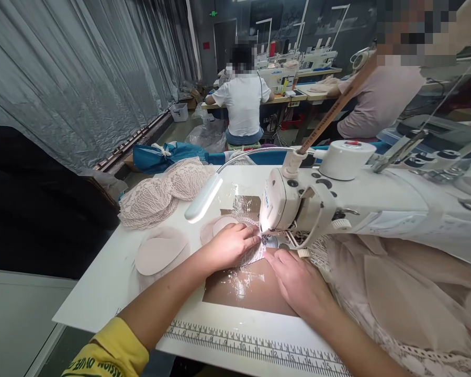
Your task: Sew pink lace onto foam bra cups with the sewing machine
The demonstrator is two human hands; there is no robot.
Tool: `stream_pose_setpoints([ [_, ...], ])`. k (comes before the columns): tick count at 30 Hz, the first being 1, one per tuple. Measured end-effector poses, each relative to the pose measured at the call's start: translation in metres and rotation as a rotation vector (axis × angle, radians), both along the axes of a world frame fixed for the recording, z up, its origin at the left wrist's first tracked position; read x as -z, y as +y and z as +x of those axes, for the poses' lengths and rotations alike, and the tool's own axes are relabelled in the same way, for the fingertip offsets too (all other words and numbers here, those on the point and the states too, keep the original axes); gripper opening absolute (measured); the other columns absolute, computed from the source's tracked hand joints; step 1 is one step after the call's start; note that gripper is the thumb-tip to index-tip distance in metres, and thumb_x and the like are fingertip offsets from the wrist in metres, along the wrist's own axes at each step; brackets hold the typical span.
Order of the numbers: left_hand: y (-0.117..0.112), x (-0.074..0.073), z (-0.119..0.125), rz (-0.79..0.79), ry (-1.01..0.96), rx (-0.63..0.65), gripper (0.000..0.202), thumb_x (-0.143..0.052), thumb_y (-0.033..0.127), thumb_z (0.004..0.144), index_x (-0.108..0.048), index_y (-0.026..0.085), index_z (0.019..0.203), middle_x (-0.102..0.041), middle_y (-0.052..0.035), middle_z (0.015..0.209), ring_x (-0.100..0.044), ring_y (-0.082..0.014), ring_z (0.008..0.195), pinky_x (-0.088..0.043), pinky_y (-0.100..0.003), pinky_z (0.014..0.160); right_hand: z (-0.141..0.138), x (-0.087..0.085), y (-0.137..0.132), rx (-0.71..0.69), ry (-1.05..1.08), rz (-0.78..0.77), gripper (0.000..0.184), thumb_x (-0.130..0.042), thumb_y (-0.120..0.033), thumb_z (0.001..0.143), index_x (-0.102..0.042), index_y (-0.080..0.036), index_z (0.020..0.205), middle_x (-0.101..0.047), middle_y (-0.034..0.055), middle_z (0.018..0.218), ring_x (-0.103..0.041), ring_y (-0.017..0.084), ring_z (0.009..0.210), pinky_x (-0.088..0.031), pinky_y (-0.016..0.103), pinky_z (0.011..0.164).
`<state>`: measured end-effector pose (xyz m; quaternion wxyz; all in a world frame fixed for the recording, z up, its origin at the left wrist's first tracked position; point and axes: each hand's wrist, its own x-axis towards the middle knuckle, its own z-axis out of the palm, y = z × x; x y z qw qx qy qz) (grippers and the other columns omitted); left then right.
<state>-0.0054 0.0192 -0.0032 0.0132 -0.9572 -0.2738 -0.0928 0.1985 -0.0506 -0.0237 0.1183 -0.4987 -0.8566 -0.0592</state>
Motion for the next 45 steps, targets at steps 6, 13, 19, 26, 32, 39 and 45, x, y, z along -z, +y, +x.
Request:
stream_pose_setpoints([
  [6, -0.017, 0.004, -0.001, -0.118, -0.055, 0.098, 0.039, -0.046, 0.01, 0.087, -0.056, 0.013, 0.124, -0.057, -0.0103, 0.128, -0.052, -0.0227, 0.102, -0.045, -0.033, 0.088, 0.004, 0.003, 0.002, -0.039, 0.001, 0.052, 0.044, -0.046, 0.0, 0.077, -0.068, -0.015, 0.111, -0.069, 0.0067, 0.085, -0.059, 0.017, 0.069, -0.042, 0.029, 0.059],
  [13, -0.001, 0.009, -0.002, -0.143, -0.11, 0.122, 0.039, -0.043, 0.008, 0.088, -0.055, 0.014, 0.125, -0.058, -0.0097, 0.13, -0.053, -0.022, 0.105, -0.044, -0.034, 0.089, 0.001, 0.004, 0.007, 0.019, 0.009, 0.099, 0.045, -0.046, -0.003, 0.078, -0.069, -0.02, 0.114, -0.069, 0.0034, 0.075, -0.06, 0.016, 0.061, -0.041, 0.027, 0.051],
  [19, 0.008, 0.01, -0.002, -0.144, -0.101, 0.103, 0.042, -0.046, 0.008, 0.086, -0.055, 0.014, 0.127, -0.058, -0.0071, 0.129, -0.051, -0.0227, 0.103, -0.044, -0.035, 0.088, 0.004, 0.011, 0.007, 0.074, 0.015, 0.058, 0.051, -0.045, -0.003, 0.077, -0.067, -0.024, 0.118, -0.072, 0.0041, 0.081, -0.061, 0.016, 0.061, -0.044, 0.026, 0.052],
  [26, 0.012, 0.015, -0.002, -0.114, -0.12, 0.072, 0.04, -0.048, 0.01, 0.085, -0.057, 0.013, 0.124, -0.063, -0.0092, 0.119, -0.05, -0.0226, 0.097, -0.043, -0.034, 0.087, 0.008, 0.016, 0.008, 0.101, 0.088, -0.004, 0.046, -0.043, -0.011, 0.083, -0.066, -0.03, 0.119, -0.073, 0.0049, 0.088, -0.066, 0.016, 0.073, -0.049, 0.023, 0.058],
  [32, 0.011, 0.014, -0.002, -0.109, -0.108, 0.041, 0.039, -0.047, 0.013, 0.087, -0.056, 0.016, 0.126, -0.06, -0.0101, 0.122, -0.05, -0.0227, 0.098, -0.042, -0.035, 0.088, 0.007, 0.018, 0.008, 0.105, 0.167, -0.059, 0.044, -0.041, -0.013, 0.086, -0.066, -0.029, 0.119, -0.074, 0.0045, 0.086, -0.067, 0.017, 0.076, -0.052, 0.024, 0.064],
  [39, 0.009, 0.011, -0.002, -0.117, -0.09, 0.011, 0.04, -0.048, 0.014, 0.088, -0.054, 0.019, 0.128, -0.058, -0.0085, 0.127, -0.049, -0.024, 0.107, -0.039, -0.039, 0.092, 0.007, 0.014, 0.008, 0.11, 0.187, -0.128, 0.042, -0.04, -0.015, 0.089, -0.065, -0.027, 0.121, -0.074, 0.0032, 0.093, -0.068, 0.017, 0.074, -0.05, 0.026, 0.059],
  [45, 0.008, 0.01, -0.001, -0.114, -0.076, -0.008, 0.041, -0.049, 0.015, 0.088, -0.053, 0.021, 0.128, -0.058, -0.0087, 0.127, -0.048, -0.0251, 0.109, -0.037, -0.041, 0.094, 0.005, 0.011, 0.009, 0.099, 0.204, -0.134, 0.041, -0.041, -0.015, 0.089, -0.065, -0.026, 0.12, -0.074, 0.0016, 0.094, -0.068, 0.016, 0.074, -0.05, 0.026, 0.061],
])
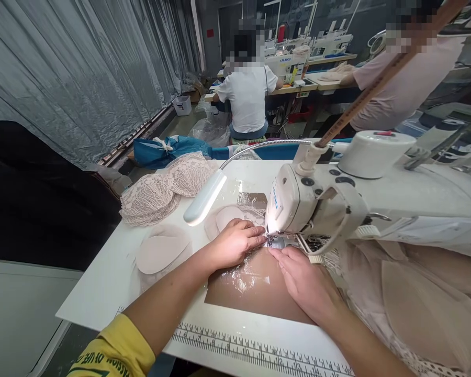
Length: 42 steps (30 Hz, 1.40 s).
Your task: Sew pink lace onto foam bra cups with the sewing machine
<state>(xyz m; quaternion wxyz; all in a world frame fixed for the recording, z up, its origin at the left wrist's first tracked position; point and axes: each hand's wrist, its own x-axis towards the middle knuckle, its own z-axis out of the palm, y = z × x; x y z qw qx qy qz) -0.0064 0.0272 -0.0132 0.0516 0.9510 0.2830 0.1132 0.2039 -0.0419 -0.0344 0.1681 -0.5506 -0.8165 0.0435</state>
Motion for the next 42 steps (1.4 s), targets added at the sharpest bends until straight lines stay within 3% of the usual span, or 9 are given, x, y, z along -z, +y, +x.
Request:
stream_pose_setpoints([
  [5, -0.003, -0.008, 0.0, 0.033, 0.072, -0.06, 0.039, -0.048, 0.018, 0.087, -0.052, 0.02, 0.126, -0.054, -0.0094, 0.13, -0.045, -0.0278, 0.115, -0.038, -0.043, 0.094, -0.001, -0.002, 0.0, -0.012, 0.003, 0.039, 0.04, -0.041, -0.014, 0.088, -0.067, -0.024, 0.117, -0.074, 0.0028, 0.096, -0.068, 0.016, 0.076, -0.049, 0.024, 0.062],
  [9, -0.011, -0.021, -0.003, 0.041, 0.155, -0.196, 0.036, -0.045, 0.027, 0.091, -0.053, 0.015, 0.123, -0.057, -0.0133, 0.121, -0.051, -0.0282, 0.104, -0.044, -0.041, 0.084, 0.0, -0.005, -0.001, 0.017, -0.039, 0.067, 0.039, -0.04, -0.015, 0.089, -0.069, -0.023, 0.115, -0.073, 0.0048, 0.089, -0.065, 0.016, 0.064, -0.048, 0.025, 0.055],
  [12, -0.019, -0.026, -0.005, 0.012, 0.199, -0.219, 0.032, -0.043, 0.035, 0.092, -0.059, 0.014, 0.109, -0.06, -0.0121, 0.106, -0.055, -0.0251, 0.09, -0.048, -0.037, 0.076, 0.001, -0.005, -0.001, 0.037, -0.058, 0.099, 0.039, -0.04, -0.014, 0.088, -0.071, -0.021, 0.111, -0.073, 0.0074, 0.087, -0.065, 0.016, 0.062, -0.049, 0.025, 0.053],
  [18, -0.029, -0.024, 0.001, -0.053, 0.172, -0.212, 0.025, -0.04, 0.027, 0.093, -0.061, 0.014, 0.087, -0.058, -0.0077, 0.088, -0.055, -0.0188, 0.078, -0.048, -0.03, 0.069, 0.001, -0.007, 0.0, 0.032, -0.069, 0.139, 0.039, -0.038, -0.014, 0.088, -0.072, -0.02, 0.106, -0.073, 0.0083, 0.082, -0.067, 0.019, 0.068, -0.052, 0.026, 0.058],
  [27, -0.034, -0.015, 0.007, -0.02, 0.017, -0.064, 0.029, -0.041, 0.023, 0.095, -0.06, 0.016, 0.116, -0.059, -0.0084, 0.119, -0.052, -0.02, 0.094, -0.047, -0.032, 0.081, 0.001, -0.006, -0.001, 0.052, -0.093, 0.153, 0.038, -0.041, -0.013, 0.087, -0.072, -0.021, 0.107, -0.073, 0.0096, 0.083, -0.069, 0.02, 0.071, -0.054, 0.027, 0.06],
  [36, -0.035, -0.009, 0.013, 0.02, 0.077, -0.121, 0.036, -0.036, 0.026, 0.097, -0.055, 0.015, 0.126, -0.056, -0.007, 0.13, -0.05, -0.0216, 0.09, -0.044, -0.036, 0.074, 0.002, 0.0, -0.001, 0.05, -0.099, 0.134, 0.038, -0.04, -0.015, 0.088, -0.071, -0.021, 0.11, -0.073, 0.0108, 0.092, -0.068, 0.022, 0.085, -0.056, 0.03, 0.069],
  [42, -0.037, -0.009, 0.014, 0.029, 0.126, -0.139, 0.038, -0.039, 0.025, 0.094, -0.052, 0.014, 0.128, -0.054, -0.0099, 0.131, -0.05, -0.0231, 0.092, -0.042, -0.037, 0.073, 0.001, -0.003, 0.0, 0.039, -0.097, 0.147, 0.037, -0.041, -0.015, 0.088, -0.072, -0.021, 0.108, -0.073, 0.0103, 0.086, -0.069, 0.022, 0.08, -0.055, 0.029, 0.065],
])
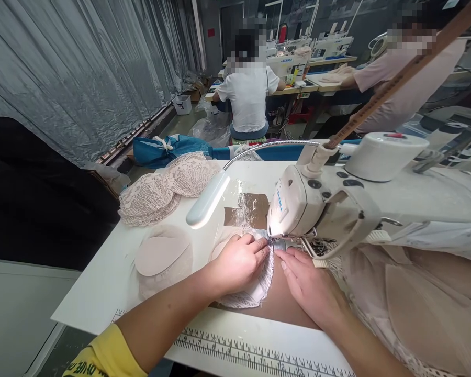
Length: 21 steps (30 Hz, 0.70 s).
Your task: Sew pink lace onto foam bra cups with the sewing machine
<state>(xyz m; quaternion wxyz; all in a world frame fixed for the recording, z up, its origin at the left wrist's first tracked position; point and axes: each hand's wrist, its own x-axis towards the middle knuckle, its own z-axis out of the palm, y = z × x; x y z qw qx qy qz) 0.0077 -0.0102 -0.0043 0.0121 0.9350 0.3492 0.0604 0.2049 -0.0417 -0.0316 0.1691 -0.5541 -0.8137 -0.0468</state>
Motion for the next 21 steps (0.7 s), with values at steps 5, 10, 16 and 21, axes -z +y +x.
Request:
stream_pose_setpoints([
  [5, -0.0024, -0.0021, 0.0, -0.013, 0.021, 0.006, 0.038, -0.04, 0.024, 0.093, -0.051, 0.013, 0.128, -0.054, -0.0099, 0.131, -0.05, -0.0233, 0.092, -0.042, -0.037, 0.071, 0.0001, 0.0001, -0.0004, 0.002, 0.0, -0.012, 0.037, -0.041, -0.016, 0.088, -0.071, -0.021, 0.108, -0.073, 0.01, 0.087, -0.069, 0.021, 0.08, -0.055, 0.028, 0.064],
  [10, -0.0034, -0.0058, -0.001, -0.028, 0.009, 0.011, 0.036, -0.04, 0.024, 0.093, -0.052, 0.013, 0.126, -0.054, -0.0096, 0.13, -0.051, -0.0227, 0.093, -0.042, -0.036, 0.073, 0.0, -0.0007, -0.0024, -0.009, 0.044, -0.048, 0.037, -0.039, -0.017, 0.09, -0.07, -0.021, 0.111, -0.074, 0.0092, 0.093, -0.07, 0.02, 0.08, -0.055, 0.028, 0.064],
  [16, -0.0035, -0.0033, -0.0018, -0.006, 0.009, 0.018, 0.034, -0.041, 0.024, 0.093, -0.053, 0.012, 0.123, -0.055, -0.011, 0.128, -0.051, -0.0226, 0.094, -0.043, -0.036, 0.074, -0.0023, -0.0044, -0.0033, -0.115, 0.044, -0.067, 0.036, -0.041, -0.015, 0.089, -0.07, -0.02, 0.11, -0.073, 0.0064, 0.103, -0.068, 0.017, 0.077, -0.051, 0.023, 0.056],
  [21, -0.0015, 0.001, 0.0001, 0.011, 0.002, 0.023, 0.036, -0.039, 0.023, 0.094, -0.053, 0.012, 0.125, -0.055, -0.0116, 0.128, -0.05, -0.0234, 0.093, -0.043, -0.037, 0.073, -0.0036, -0.0024, -0.0038, -0.091, 0.024, -0.04, 0.038, -0.041, -0.013, 0.088, -0.069, -0.021, 0.112, -0.073, 0.0058, 0.103, -0.066, 0.016, 0.072, -0.048, 0.024, 0.054],
])
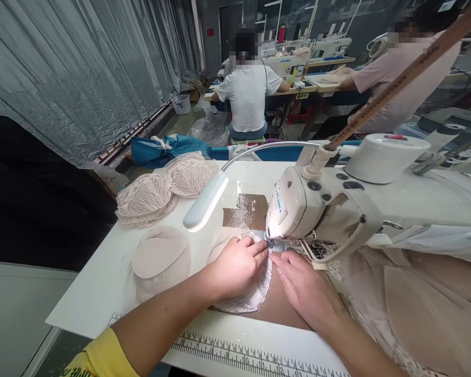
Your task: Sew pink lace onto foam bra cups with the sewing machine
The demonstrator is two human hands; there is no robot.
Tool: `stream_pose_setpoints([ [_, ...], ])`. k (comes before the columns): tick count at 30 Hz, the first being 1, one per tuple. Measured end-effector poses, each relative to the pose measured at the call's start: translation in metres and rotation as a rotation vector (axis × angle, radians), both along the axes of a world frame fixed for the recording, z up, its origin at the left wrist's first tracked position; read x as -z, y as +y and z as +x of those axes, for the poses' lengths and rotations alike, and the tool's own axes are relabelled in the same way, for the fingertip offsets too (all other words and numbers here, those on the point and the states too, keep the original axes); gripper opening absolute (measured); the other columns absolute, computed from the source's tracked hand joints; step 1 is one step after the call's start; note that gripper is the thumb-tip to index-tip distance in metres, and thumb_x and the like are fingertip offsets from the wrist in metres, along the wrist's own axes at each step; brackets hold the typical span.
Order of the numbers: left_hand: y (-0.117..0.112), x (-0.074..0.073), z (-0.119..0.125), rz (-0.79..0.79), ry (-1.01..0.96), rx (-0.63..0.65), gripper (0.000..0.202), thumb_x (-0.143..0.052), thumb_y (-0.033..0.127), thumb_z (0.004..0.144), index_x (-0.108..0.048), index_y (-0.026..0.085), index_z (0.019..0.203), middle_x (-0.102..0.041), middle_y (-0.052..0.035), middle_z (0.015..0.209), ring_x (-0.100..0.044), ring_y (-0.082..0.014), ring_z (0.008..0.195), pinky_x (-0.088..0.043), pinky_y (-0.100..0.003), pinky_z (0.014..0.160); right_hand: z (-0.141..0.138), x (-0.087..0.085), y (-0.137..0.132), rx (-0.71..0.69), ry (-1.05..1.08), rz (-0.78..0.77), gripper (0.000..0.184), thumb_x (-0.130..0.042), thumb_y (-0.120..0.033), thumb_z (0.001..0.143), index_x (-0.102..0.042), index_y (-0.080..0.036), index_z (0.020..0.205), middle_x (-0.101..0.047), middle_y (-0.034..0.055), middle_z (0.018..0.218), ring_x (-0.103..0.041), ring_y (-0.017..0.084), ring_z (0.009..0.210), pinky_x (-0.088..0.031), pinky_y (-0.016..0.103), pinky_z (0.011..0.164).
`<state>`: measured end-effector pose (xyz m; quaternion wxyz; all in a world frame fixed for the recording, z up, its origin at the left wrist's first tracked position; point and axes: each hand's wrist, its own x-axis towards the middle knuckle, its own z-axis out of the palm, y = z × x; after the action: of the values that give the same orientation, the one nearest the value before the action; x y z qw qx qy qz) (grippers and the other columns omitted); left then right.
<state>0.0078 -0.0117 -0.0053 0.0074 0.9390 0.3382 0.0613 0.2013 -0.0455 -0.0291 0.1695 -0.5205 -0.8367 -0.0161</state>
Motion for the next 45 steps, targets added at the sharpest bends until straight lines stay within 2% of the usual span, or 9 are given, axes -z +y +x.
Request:
stream_pose_setpoints([
  [5, 0.002, 0.001, 0.002, -0.006, -0.019, -0.007, 0.037, -0.038, 0.025, 0.094, -0.054, 0.011, 0.124, -0.055, -0.0104, 0.129, -0.05, -0.0236, 0.091, -0.043, -0.036, 0.074, 0.0, 0.003, 0.001, 0.034, 0.006, 0.031, 0.036, -0.043, -0.013, 0.088, -0.071, -0.022, 0.11, -0.073, 0.0053, 0.097, -0.064, 0.016, 0.067, -0.045, 0.025, 0.052],
  [11, 0.002, 0.0, 0.0, -0.014, -0.049, -0.016, 0.038, -0.036, 0.027, 0.096, -0.053, 0.013, 0.127, -0.054, -0.0105, 0.13, -0.051, -0.0232, 0.09, -0.043, -0.037, 0.074, 0.001, 0.003, 0.0, 0.0, 0.038, 0.053, 0.035, -0.042, -0.011, 0.088, -0.07, -0.017, 0.107, -0.072, 0.0067, 0.096, -0.065, 0.016, 0.072, -0.045, 0.026, 0.058],
  [17, 0.005, -0.01, -0.012, -0.062, -0.059, -0.046, 0.032, -0.039, 0.025, 0.094, -0.058, 0.014, 0.117, -0.058, -0.0097, 0.121, -0.053, -0.023, 0.096, -0.044, -0.036, 0.08, 0.003, -0.008, -0.009, -0.231, 0.205, -0.069, 0.026, -0.043, -0.019, 0.093, -0.069, -0.017, 0.092, -0.065, 0.004, 0.076, -0.058, 0.016, 0.07, -0.041, 0.028, 0.064],
  [22, 0.011, -0.026, -0.019, -0.023, 0.022, -0.176, 0.024, -0.039, 0.021, 0.093, -0.062, 0.015, 0.094, -0.062, -0.0078, 0.094, -0.054, -0.0215, 0.084, -0.044, -0.034, 0.071, 0.002, -0.013, -0.013, -0.286, 0.283, -0.141, 0.022, -0.046, -0.021, 0.093, -0.065, -0.019, 0.084, -0.06, 0.0016, 0.07, -0.051, 0.015, 0.066, -0.035, 0.029, 0.062],
  [29, 0.008, -0.048, -0.026, -0.015, 0.148, -0.382, 0.02, -0.041, 0.02, 0.09, -0.06, 0.014, 0.088, -0.062, -0.0092, 0.093, -0.057, -0.0232, 0.082, -0.045, -0.034, 0.068, -0.001, -0.014, -0.017, -0.411, 0.231, -0.184, 0.016, -0.049, -0.021, 0.091, -0.064, -0.019, 0.097, -0.061, 0.0015, 0.073, -0.051, 0.016, 0.067, -0.032, 0.03, 0.062],
  [33, 0.012, -0.05, -0.036, -0.127, 0.232, -0.559, 0.024, -0.039, 0.024, 0.091, -0.06, 0.011, 0.089, -0.062, -0.0123, 0.085, -0.059, -0.0249, 0.075, -0.044, -0.034, 0.062, -0.002, -0.016, -0.022, -0.469, 0.228, -0.21, 0.017, -0.048, -0.02, 0.09, -0.064, -0.02, 0.093, -0.062, 0.0011, 0.072, -0.052, 0.016, 0.066, -0.031, 0.031, 0.062],
  [38, 0.014, -0.044, -0.051, -0.245, 0.221, -0.559, 0.021, -0.037, 0.013, 0.088, -0.058, 0.013, 0.084, -0.061, -0.0097, 0.08, -0.058, -0.022, 0.07, -0.043, -0.032, 0.061, -0.003, -0.019, -0.022, -0.424, 0.25, -0.175, 0.019, -0.046, -0.021, 0.09, -0.064, -0.02, 0.094, -0.064, 0.0041, 0.083, -0.054, 0.017, 0.07, -0.035, 0.03, 0.062],
  [41, 0.011, -0.039, -0.057, -0.399, -0.06, -0.571, 0.025, -0.034, 0.024, 0.093, -0.056, 0.014, 0.086, -0.061, -0.0074, 0.081, -0.057, -0.0206, 0.072, -0.044, -0.033, 0.065, -0.003, -0.019, -0.021, -0.383, 0.211, -0.169, 0.022, -0.048, -0.021, 0.089, -0.061, -0.02, 0.106, -0.065, 0.007, 0.103, -0.057, 0.019, 0.081, -0.04, 0.031, 0.065],
  [45, 0.006, -0.028, -0.054, -1.064, -0.843, -0.516, 0.031, -0.054, 0.037, 0.087, -0.055, 0.015, 0.108, -0.064, -0.0082, 0.1, -0.06, -0.0203, 0.092, -0.047, -0.033, 0.079, -0.004, -0.017, -0.022, -0.404, 0.144, -0.164, 0.025, -0.049, -0.021, 0.089, -0.059, -0.019, 0.112, -0.065, 0.0073, 0.11, -0.058, 0.02, 0.084, -0.042, 0.032, 0.068],
])
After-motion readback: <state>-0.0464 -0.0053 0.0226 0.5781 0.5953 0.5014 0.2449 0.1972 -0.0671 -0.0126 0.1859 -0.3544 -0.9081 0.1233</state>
